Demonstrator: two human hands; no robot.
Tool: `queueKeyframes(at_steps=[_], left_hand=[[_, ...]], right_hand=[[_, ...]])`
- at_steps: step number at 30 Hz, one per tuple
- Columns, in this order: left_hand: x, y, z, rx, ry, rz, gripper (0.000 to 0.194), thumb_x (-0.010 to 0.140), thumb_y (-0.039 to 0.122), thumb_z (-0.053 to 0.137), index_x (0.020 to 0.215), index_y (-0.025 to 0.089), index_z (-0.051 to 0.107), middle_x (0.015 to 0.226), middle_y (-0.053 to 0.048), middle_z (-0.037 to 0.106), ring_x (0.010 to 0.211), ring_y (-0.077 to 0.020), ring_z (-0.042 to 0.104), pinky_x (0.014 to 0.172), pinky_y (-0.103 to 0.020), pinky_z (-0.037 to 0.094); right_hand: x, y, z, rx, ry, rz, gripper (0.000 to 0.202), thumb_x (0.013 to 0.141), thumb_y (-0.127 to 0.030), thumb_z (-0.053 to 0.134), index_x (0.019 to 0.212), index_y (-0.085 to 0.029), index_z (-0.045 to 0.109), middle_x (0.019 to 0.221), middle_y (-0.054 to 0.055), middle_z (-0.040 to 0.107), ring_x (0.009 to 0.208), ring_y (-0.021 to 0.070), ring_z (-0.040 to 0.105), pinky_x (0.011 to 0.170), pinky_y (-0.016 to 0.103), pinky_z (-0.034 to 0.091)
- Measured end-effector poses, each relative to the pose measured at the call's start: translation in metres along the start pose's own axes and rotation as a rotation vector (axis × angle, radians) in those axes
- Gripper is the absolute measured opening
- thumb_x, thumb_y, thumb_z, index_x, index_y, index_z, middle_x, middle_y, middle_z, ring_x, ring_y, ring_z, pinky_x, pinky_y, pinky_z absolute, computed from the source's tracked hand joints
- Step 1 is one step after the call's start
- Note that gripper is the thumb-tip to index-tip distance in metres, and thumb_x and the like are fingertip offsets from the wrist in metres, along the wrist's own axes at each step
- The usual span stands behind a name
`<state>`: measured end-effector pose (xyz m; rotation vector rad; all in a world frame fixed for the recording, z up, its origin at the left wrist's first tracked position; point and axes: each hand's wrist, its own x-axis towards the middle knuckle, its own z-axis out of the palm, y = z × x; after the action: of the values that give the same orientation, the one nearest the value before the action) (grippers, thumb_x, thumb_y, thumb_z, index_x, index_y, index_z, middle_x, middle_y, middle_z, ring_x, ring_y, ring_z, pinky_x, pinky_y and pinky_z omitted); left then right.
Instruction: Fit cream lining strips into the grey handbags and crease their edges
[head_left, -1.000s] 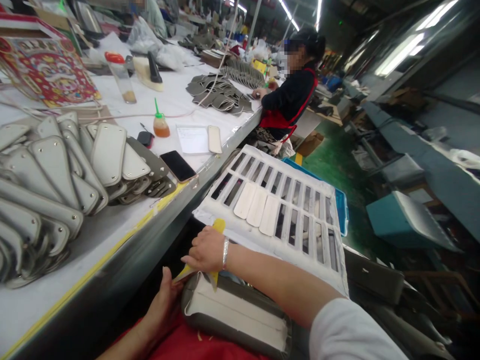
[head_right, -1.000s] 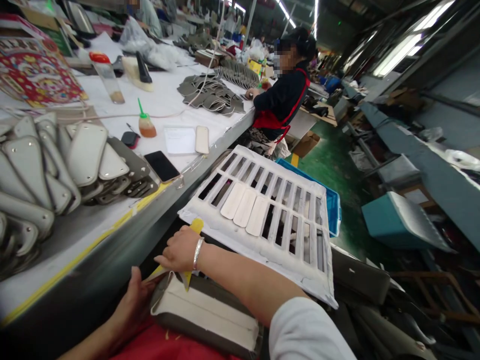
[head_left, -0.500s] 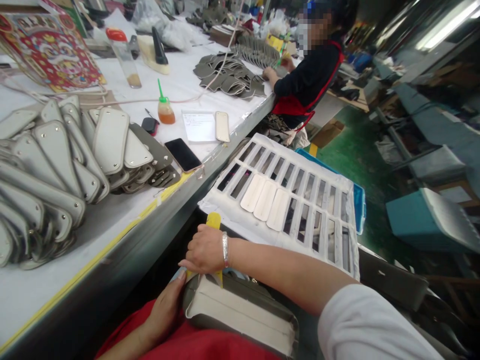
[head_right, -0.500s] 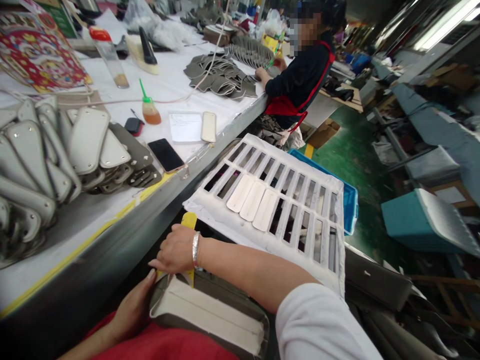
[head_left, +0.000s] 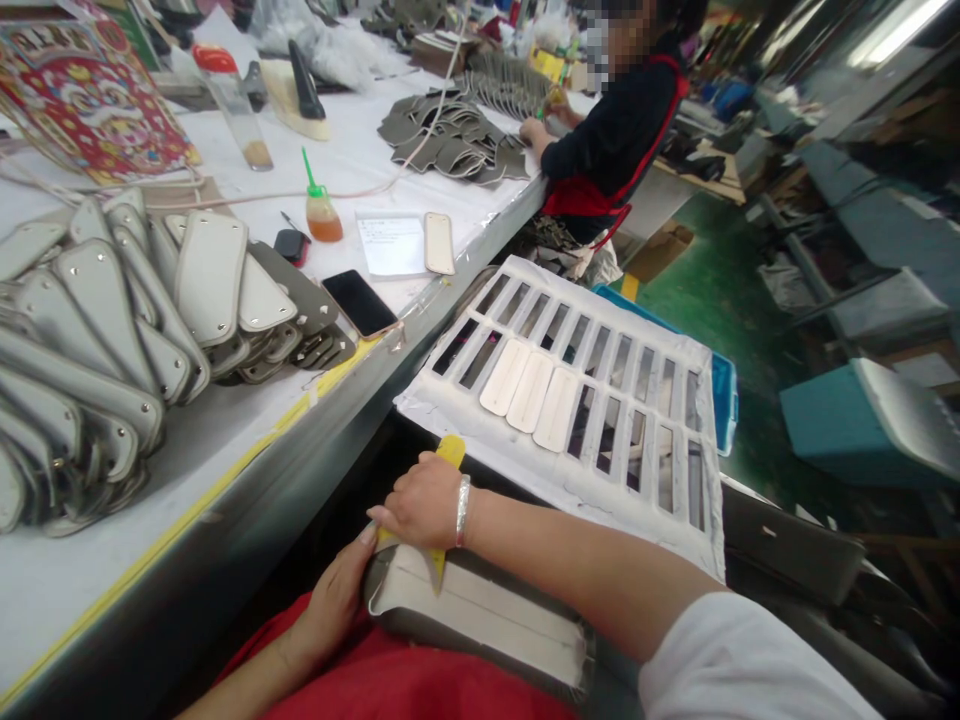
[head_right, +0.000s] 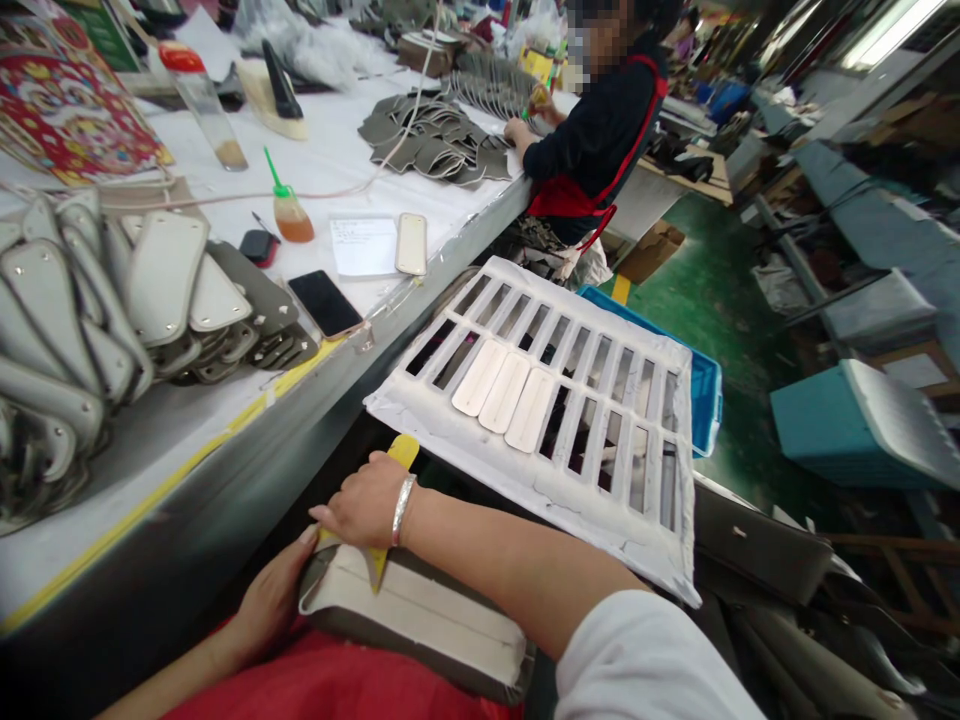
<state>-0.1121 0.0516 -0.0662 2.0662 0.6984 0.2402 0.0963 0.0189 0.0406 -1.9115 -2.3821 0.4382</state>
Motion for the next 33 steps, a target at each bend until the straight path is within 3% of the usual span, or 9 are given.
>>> queueKeyframes(at_steps=[4, 8, 12, 15, 21, 27, 30, 33], left_hand=[[0.014, 0.026, -0.009, -0.174, -0.047, -0.082, 0.054, 0.082, 0.056, 0.037, 0.114, 0.019, 0.059, 0.114, -0.006, 0.063, 0.113, -0.0260, 0.053, 0.099, -0.041, 0.042], [0.028, 0.058, -0.021, -0.413, -0.195, -0.247, 0.048, 0.089, 0.048, 0.032, 0.121, 0.019, 0.053, 0.124, -0.005, 0.056, 0.120, -0.0228, 0.046, 0.102, -0.038, 0.038], [0.038, 0.075, -0.029, -0.562, -0.378, -0.276, 0.043, 0.089, 0.044, 0.037, 0.123, 0.022, 0.050, 0.121, -0.004, 0.058, 0.107, -0.0226, 0.054, 0.088, -0.033, 0.048], [0.043, 0.080, -0.031, -0.551, -0.447, -0.282, 0.041, 0.089, 0.043, 0.039, 0.124, 0.022, 0.048, 0.119, -0.004, 0.058, 0.097, -0.0195, 0.058, 0.086, -0.032, 0.047], [0.054, 0.086, -0.035, -0.433, -0.507, -0.265, 0.039, 0.089, 0.040, 0.041, 0.122, 0.021, 0.048, 0.119, -0.003, 0.057, 0.105, -0.0178, 0.052, 0.095, -0.029, 0.038], [0.058, 0.088, -0.034, -0.444, -0.493, -0.226, 0.037, 0.088, 0.041, 0.042, 0.119, 0.022, 0.051, 0.116, -0.003, 0.058, 0.101, -0.0189, 0.053, 0.091, -0.029, 0.039], [0.054, 0.084, -0.037, -0.470, -0.525, -0.237, 0.043, 0.085, 0.044, 0.048, 0.122, 0.021, 0.048, 0.109, -0.004, 0.061, 0.097, -0.0209, 0.056, 0.085, -0.030, 0.042], [0.050, 0.075, -0.044, -0.572, -0.594, -0.289, 0.049, 0.083, 0.044, 0.052, 0.126, 0.022, 0.046, 0.121, -0.004, 0.057, 0.109, -0.0223, 0.051, 0.094, -0.031, 0.037]], right_hand=[[-0.015, -0.004, 0.005, 0.025, 0.043, 0.096, 0.052, 0.094, -0.041, 0.028, 0.068, -0.016, 0.065, 0.068, 0.006, 0.066, 0.061, 0.0196, 0.058, 0.059, 0.035, 0.028], [-0.028, -0.006, 0.009, 0.045, 0.064, 0.117, 0.049, 0.095, -0.038, 0.027, 0.071, -0.017, 0.063, 0.068, 0.007, 0.066, 0.060, 0.0217, 0.058, 0.058, 0.035, 0.028], [-0.038, -0.004, 0.010, 0.071, 0.055, 0.144, 0.048, 0.095, -0.038, 0.027, 0.073, -0.016, 0.063, 0.068, 0.009, 0.066, 0.063, 0.0211, 0.058, 0.060, 0.036, 0.030], [-0.045, -0.002, 0.010, 0.095, 0.032, 0.160, 0.048, 0.095, -0.039, 0.026, 0.076, -0.017, 0.063, 0.068, 0.009, 0.065, 0.062, 0.0200, 0.058, 0.059, 0.035, 0.030], [-0.048, 0.001, 0.009, 0.076, -0.007, 0.155, 0.041, 0.094, -0.035, 0.028, 0.079, -0.018, 0.062, 0.067, 0.005, 0.064, 0.061, 0.0201, 0.058, 0.058, 0.034, 0.033], [-0.046, 0.000, 0.005, 0.038, -0.027, 0.172, 0.042, 0.094, -0.036, 0.028, 0.078, -0.018, 0.062, 0.068, 0.005, 0.065, 0.063, 0.0199, 0.059, 0.058, 0.033, 0.034], [-0.055, -0.003, 0.001, 0.022, -0.071, 0.212, 0.045, 0.095, -0.038, 0.027, 0.077, -0.018, 0.063, 0.071, 0.006, 0.066, 0.064, 0.0193, 0.059, 0.059, 0.032, 0.035], [-0.076, -0.008, -0.009, -0.038, -0.100, 0.319, 0.048, 0.094, -0.042, 0.029, 0.075, -0.015, 0.064, 0.073, 0.008, 0.066, 0.067, 0.0204, 0.060, 0.061, 0.033, 0.034]])
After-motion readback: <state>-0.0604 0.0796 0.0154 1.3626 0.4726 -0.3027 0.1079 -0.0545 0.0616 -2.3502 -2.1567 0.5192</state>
